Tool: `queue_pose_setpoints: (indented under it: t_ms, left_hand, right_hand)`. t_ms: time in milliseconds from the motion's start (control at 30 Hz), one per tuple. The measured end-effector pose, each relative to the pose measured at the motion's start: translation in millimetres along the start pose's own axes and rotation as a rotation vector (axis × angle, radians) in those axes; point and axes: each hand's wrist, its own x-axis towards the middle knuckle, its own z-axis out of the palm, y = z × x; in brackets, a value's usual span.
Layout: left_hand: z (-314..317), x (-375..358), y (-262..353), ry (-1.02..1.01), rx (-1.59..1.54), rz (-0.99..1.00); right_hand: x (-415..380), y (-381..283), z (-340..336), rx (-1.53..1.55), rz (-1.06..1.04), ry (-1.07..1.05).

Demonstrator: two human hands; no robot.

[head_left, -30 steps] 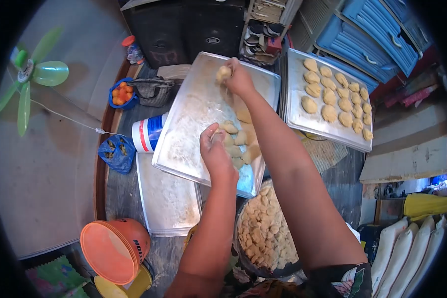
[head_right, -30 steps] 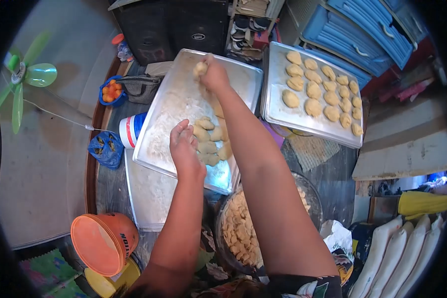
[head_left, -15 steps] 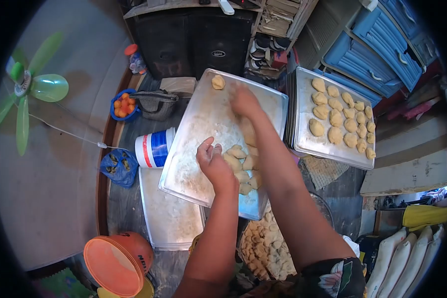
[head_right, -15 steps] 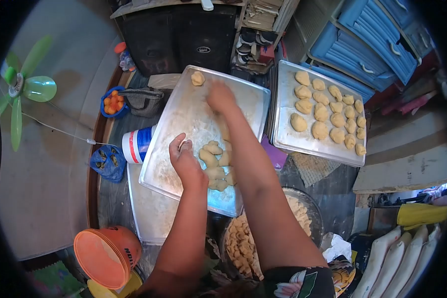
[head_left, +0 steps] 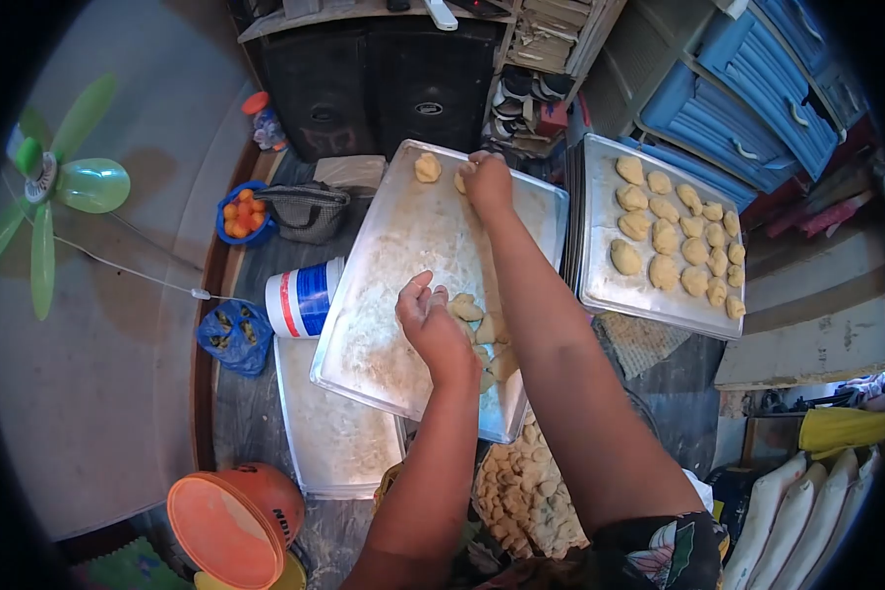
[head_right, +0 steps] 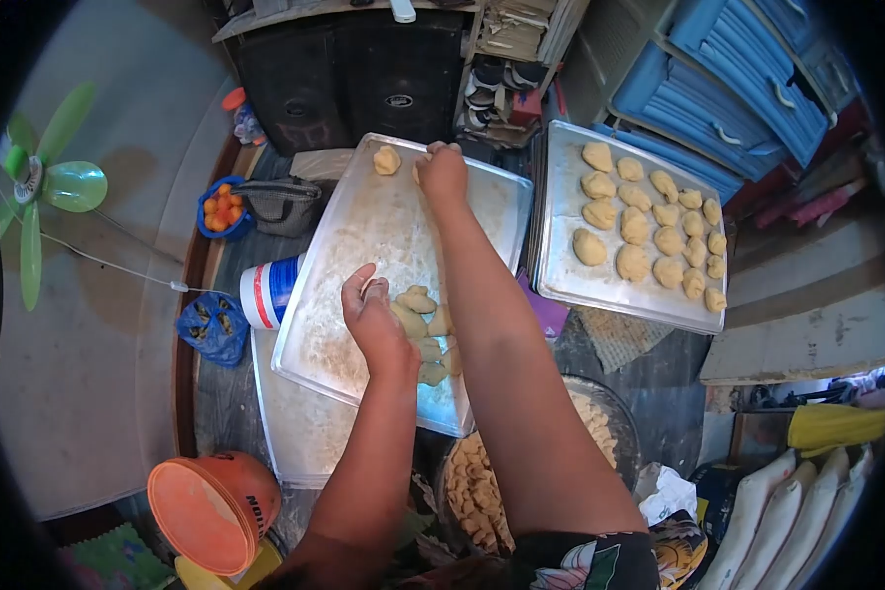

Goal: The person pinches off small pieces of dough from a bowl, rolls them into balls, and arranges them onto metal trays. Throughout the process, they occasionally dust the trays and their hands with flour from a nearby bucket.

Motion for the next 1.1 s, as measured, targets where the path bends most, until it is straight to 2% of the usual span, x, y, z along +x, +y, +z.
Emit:
queue_pose_setpoints:
  t_ms: [33,100,200,300,367,433,467,533,600,633,667,700,767,800,867,900,1033,1100]
  left_hand:
    - [-1.4,0.9,0.3,-0.008,-0.007,-0.010]
    - [-2.9,3.7,2.8,-0.012,-0.015,-0.017]
    - [-2.1,4.6,3.7,-0.013,-0.012,-0.003]
    - [-5.6,10.2,4.0,-0.003,0.010,0.004]
    - [-9.3,14.4,5.5,-0.005,0.005,0.015]
    - [-9.7,15.9,7.8,0.007,-0.016,0.015]
    - [-9.0,14.2,7.5,0.016,-0.039,0.011]
    - [-5.4,10.6,4.9,-0.002,-0.051,0.007]
    - [-2.7,6.3,5.2,-0.010,-0.066,0.007]
    - [-0.9,2.2,7.9,-0.009,-0.042,-0.009]
    - [0.2,-1.5,8.6,-0.008,-0.017,-0.027]
    - [0.3,-3.6,7.0,-0.008,-0.017,-0.030]
    - [0.3,-6.1,4.2,-0.016,-0.030,0.028]
    - [0.2,-7.5,4.4,-0.017,-0.029,0.030]
    - [-1.3,-11.2,5.7,-0.014,0.014,0.003]
    - [-1.7,-12.8,7.1,-0.014,0.016,0.004]
    - [-2.8,-16.6,11.2,0.008,-0.016,-0.029]
    - [-4.4,-13.9,11.7,0.013,-0.031,-0.030]
  right_hand:
    - [2.5,1.2,5.0,0.003,0.002,-0.003]
    - [4.9,0.4,11.8,-0.106,-0.089,-0.143]
    - [2.1,2.8,8.9,-0.193,-0.095,-0.183]
    - [-24.9,-12.2,-33.1,-0.083,-0.115,-0.150]
    - [-48.9,-3.3,-65.5,-0.046,-0.075,-0.673]
    - [-97.9,6.0,-87.2,0.006,-0.376,-0.986]
    - [-112.1,14.0,-83.5,0.071,-0.561,-1.053]
    - [-115.1,16.0,-87.9,0.124,-0.437,-1.063]
    - [-100.9,37.6,-82.2,0.353,-0.122,-0.830]
    - [-89.2,22.0,-93.1,0.360,0.121,-0.636]
    - [-78.5,14.3,-94.6,0.325,0.119,-0.346]
    - [-61.9,23.4,-82.4,0.330,0.144,-0.158]
    - [-36.1,32.2,-63.7,0.279,0.172,0.004]
    - [-32.5,35.9,-52.2,0.281,0.172,0.004]
    - [-30.6,43.3,-30.6,-0.099,0.021,0.113]
    - [-29.5,40.9,-30.3,-0.138,0.035,0.063]
    - [-38.5,35.3,-49.0,-0.204,-0.022,0.018]
    - [-73.4,36.7,-77.4,-0.053,-0.054,-0.152]
